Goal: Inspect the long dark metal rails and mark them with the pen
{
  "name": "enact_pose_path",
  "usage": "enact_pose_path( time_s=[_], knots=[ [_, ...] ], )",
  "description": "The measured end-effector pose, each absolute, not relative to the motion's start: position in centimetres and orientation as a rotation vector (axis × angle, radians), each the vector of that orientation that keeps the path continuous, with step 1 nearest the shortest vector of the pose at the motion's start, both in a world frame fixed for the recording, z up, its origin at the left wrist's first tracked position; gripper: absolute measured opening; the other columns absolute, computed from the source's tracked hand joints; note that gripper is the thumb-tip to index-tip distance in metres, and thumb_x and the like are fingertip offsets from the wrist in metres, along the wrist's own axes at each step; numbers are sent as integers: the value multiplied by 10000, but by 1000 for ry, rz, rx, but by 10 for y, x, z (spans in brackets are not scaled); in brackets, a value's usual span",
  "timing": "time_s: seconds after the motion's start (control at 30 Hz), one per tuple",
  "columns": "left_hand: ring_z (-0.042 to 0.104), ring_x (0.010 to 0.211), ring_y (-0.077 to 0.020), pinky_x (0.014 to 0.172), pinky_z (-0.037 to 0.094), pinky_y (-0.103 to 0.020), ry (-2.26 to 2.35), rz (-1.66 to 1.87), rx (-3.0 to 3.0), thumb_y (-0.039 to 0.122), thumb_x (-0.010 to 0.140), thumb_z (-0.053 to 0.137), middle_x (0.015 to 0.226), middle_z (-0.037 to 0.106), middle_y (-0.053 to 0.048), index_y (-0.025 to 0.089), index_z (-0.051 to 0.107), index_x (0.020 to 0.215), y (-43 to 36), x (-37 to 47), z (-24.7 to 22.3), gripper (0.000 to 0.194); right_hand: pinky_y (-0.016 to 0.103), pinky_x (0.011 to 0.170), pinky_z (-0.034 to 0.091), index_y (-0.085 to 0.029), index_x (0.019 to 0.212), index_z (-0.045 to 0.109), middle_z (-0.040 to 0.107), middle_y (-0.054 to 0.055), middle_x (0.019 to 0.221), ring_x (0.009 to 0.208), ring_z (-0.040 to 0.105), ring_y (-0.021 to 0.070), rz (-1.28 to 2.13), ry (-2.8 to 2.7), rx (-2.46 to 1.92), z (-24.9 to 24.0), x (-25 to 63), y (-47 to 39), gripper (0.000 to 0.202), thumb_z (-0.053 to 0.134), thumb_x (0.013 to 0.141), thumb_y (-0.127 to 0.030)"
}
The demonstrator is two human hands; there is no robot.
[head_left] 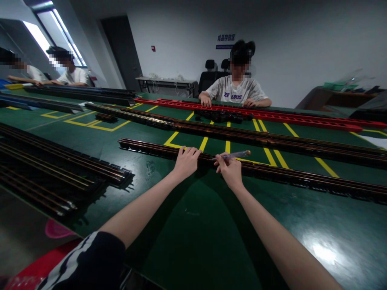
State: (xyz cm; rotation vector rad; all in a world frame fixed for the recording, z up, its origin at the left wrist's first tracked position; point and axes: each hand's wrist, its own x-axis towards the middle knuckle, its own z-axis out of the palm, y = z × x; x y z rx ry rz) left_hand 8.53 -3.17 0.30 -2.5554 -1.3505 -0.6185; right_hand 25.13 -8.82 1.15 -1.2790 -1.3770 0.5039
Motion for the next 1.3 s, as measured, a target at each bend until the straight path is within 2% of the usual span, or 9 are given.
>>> enact_pose_path(
  time_s=[0.5, 0.77, 1.03, 1.3],
  knots=[
    [564, 1146, -272, 1072, 332, -472, -1499, -684, -2440, 52, 861, 401, 1187, 673, -75, 198, 646, 1159, -31, 83, 2, 413, 267, 431, 459, -181, 702, 599, 665, 48, 614, 422, 585, 147, 526, -1398, -1300, 9, 254, -86, 558, 544, 766, -733],
    [568, 1179, -230, 1100, 338, -426, -1366, -731, -2576, 19, 827, 384, 1211, 672, -80, 175, 636, 1183, -30, 83, 6, 463, 256, 426, 460, -176, 700, 609, 664, 42, 605, 413, 581, 139, 506, -1377, -1304, 9, 253, -87, 543, 546, 782, -709],
    [560, 1201, -243, 1104, 322, -452, -1335, -734, -2641, 178, 849, 452, 1250, 658, -90, 186, 612, 1230, -33, 83, 9, 413, 284, 454, 486, -192, 650, 577, 667, 45, 588, 401, 585, 156, 434, -1360, -1318, 9, 253, -88, 533, 530, 800, -702],
    [558, 1171, -268, 1067, 334, -456, -1333, -685, -2642, 363, 893, 483, 1227, 657, -102, 172, 597, 1227, -32, 84, 6, 401, 301, 512, 504, -208, 612, 554, 635, 29, 516, 408, 588, 167, 355, -1358, -1355, 8, 253, -87, 478, 514, 838, -627]
  ],
)
